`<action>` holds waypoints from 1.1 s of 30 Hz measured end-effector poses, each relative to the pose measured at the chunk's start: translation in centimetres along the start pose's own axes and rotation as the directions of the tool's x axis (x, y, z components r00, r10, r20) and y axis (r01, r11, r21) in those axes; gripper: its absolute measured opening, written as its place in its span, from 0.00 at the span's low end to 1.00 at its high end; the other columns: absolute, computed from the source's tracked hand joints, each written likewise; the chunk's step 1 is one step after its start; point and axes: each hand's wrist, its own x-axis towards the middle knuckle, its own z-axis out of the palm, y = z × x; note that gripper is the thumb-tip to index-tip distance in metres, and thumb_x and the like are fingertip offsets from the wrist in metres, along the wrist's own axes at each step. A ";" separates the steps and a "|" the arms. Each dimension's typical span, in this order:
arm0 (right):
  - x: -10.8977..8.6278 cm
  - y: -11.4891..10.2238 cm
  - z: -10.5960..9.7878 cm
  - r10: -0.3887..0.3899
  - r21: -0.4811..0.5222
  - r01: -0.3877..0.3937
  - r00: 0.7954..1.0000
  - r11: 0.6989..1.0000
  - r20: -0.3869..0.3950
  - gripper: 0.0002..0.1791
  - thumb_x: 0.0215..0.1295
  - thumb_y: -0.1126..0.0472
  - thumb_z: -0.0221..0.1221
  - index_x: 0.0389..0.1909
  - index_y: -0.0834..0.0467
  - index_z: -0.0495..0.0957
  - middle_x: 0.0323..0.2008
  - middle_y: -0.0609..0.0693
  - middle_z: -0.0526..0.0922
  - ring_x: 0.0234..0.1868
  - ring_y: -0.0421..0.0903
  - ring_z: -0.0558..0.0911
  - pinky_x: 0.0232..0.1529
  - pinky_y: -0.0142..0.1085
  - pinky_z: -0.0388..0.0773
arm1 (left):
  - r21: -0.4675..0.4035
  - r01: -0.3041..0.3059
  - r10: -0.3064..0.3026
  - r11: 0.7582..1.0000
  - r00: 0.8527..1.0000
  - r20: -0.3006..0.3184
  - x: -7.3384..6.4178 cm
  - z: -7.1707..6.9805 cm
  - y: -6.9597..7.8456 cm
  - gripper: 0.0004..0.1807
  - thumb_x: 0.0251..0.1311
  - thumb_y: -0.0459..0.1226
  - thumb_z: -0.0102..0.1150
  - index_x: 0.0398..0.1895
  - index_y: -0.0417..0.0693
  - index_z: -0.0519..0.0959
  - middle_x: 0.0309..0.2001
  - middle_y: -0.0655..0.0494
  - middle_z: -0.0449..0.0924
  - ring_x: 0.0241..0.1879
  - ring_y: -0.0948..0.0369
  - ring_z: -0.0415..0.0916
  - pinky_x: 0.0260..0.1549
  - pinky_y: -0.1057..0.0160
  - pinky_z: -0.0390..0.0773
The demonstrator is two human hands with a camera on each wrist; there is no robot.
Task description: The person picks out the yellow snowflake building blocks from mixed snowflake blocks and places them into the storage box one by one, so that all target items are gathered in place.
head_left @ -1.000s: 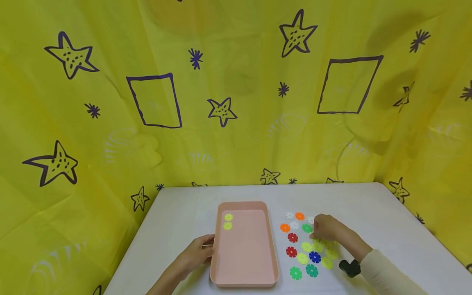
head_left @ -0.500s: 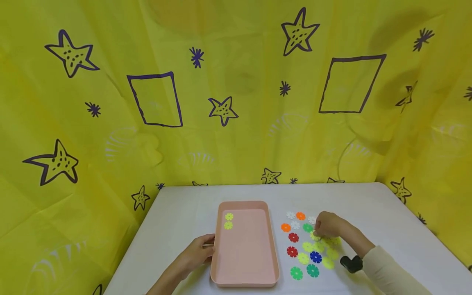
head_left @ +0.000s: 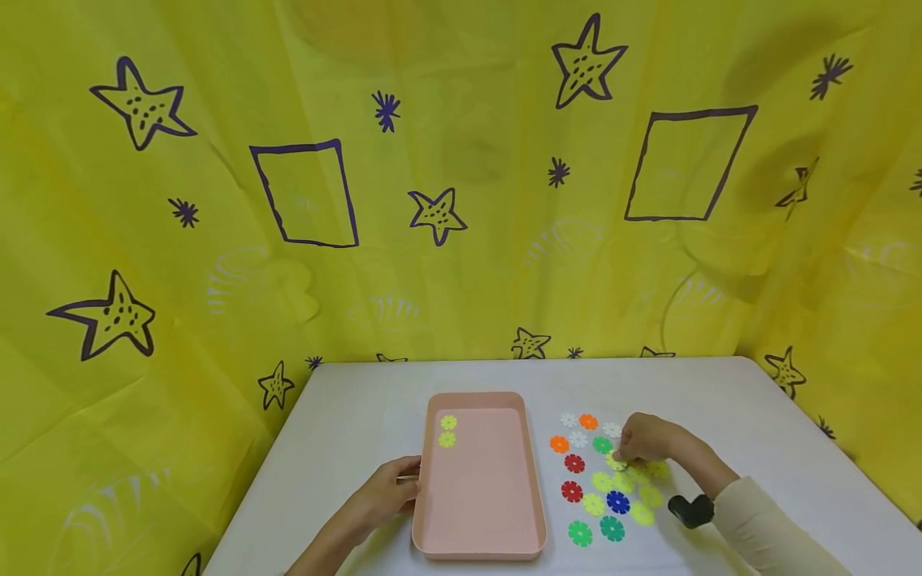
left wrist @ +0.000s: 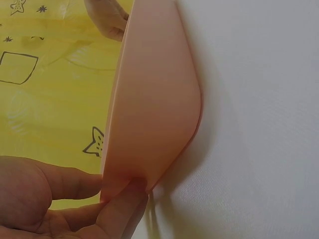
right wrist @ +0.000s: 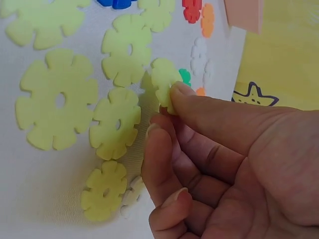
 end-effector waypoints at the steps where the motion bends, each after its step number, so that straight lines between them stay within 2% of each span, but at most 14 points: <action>1: 0.1 0.1 -0.1 -0.005 0.004 0.005 1.000 1.000 0.006 0.11 0.70 0.59 0.68 0.35 0.63 0.83 0.27 0.51 0.78 0.31 0.46 0.76 0.36 0.35 0.76 | 0.001 0.001 -0.001 1.000 1.000 -0.001 0.0 0.0 0.0 0.31 0.72 0.26 0.50 0.74 0.18 0.58 0.68 0.25 0.70 0.64 0.39 0.77 0.60 0.45 0.84; 7: 0.3 0.6 -0.6 -0.017 0.058 0.015 0.999 0.998 0.036 0.09 0.72 0.60 0.65 0.33 0.61 0.83 0.23 0.49 0.76 0.29 0.45 0.75 0.33 0.33 0.72 | 0.002 -0.001 0.001 1.000 1.000 0.000 0.1 0.0 0.0 0.31 0.72 0.27 0.50 0.74 0.18 0.58 0.68 0.26 0.70 0.64 0.39 0.77 0.60 0.45 0.84; 10: 0.4 0.4 -0.9 -0.004 0.104 0.000 0.999 0.995 0.034 0.10 0.72 0.60 0.65 0.33 0.61 0.83 0.22 0.48 0.74 0.28 0.44 0.74 0.32 0.32 0.72 | 0.003 0.000 0.000 1.000 1.000 0.002 0.1 0.0 0.0 0.31 0.72 0.27 0.50 0.74 0.18 0.58 0.69 0.25 0.70 0.64 0.39 0.77 0.60 0.45 0.84; 15: 0.5 -0.6 -1.4 -0.039 0.167 0.037 0.999 0.985 0.009 0.13 0.74 0.59 0.64 0.30 0.62 0.81 0.21 0.47 0.72 0.26 0.43 0.71 0.30 0.32 0.71 | 0.008 0.000 0.000 1.000 1.000 -0.001 0.0 0.0 0.0 0.31 0.72 0.27 0.50 0.74 0.18 0.58 0.69 0.25 0.69 0.65 0.39 0.76 0.59 0.45 0.85; 23: 0.7 -3.7 -1.7 -0.161 0.244 0.166 0.986 0.956 -0.040 0.16 0.74 0.60 0.62 0.27 0.64 0.80 0.21 0.47 0.74 0.24 0.42 0.69 0.26 0.31 0.66 | 0.006 0.011 -0.011 1.000 1.000 -0.017 0.1 0.0 -0.2 0.31 0.73 0.27 0.50 0.74 0.19 0.59 0.68 0.26 0.70 0.63 0.41 0.77 0.59 0.46 0.85; 28: 1.4 -5.9 -1.7 -0.194 0.232 0.202 0.979 0.952 -0.057 0.16 0.75 0.59 0.63 0.29 0.66 0.82 0.23 0.48 0.77 0.26 0.43 0.74 0.30 0.33 0.76 | 0.007 0.010 -0.010 1.000 1.000 -0.024 0.2 0.1 -0.2 0.31 0.72 0.27 0.51 0.74 0.19 0.59 0.67 0.28 0.72 0.62 0.42 0.78 0.58 0.46 0.85; 33: 2.2 -8.3 -1.6 -0.199 0.243 0.206 0.978 0.948 -0.054 0.15 0.75 0.58 0.63 0.31 0.66 0.84 0.25 0.49 0.80 0.27 0.44 0.76 0.33 0.35 0.80 | 0.006 0.008 -0.008 1.000 1.000 -0.019 0.2 0.1 -0.2 0.31 0.72 0.27 0.50 0.74 0.19 0.59 0.67 0.28 0.72 0.62 0.42 0.78 0.58 0.46 0.86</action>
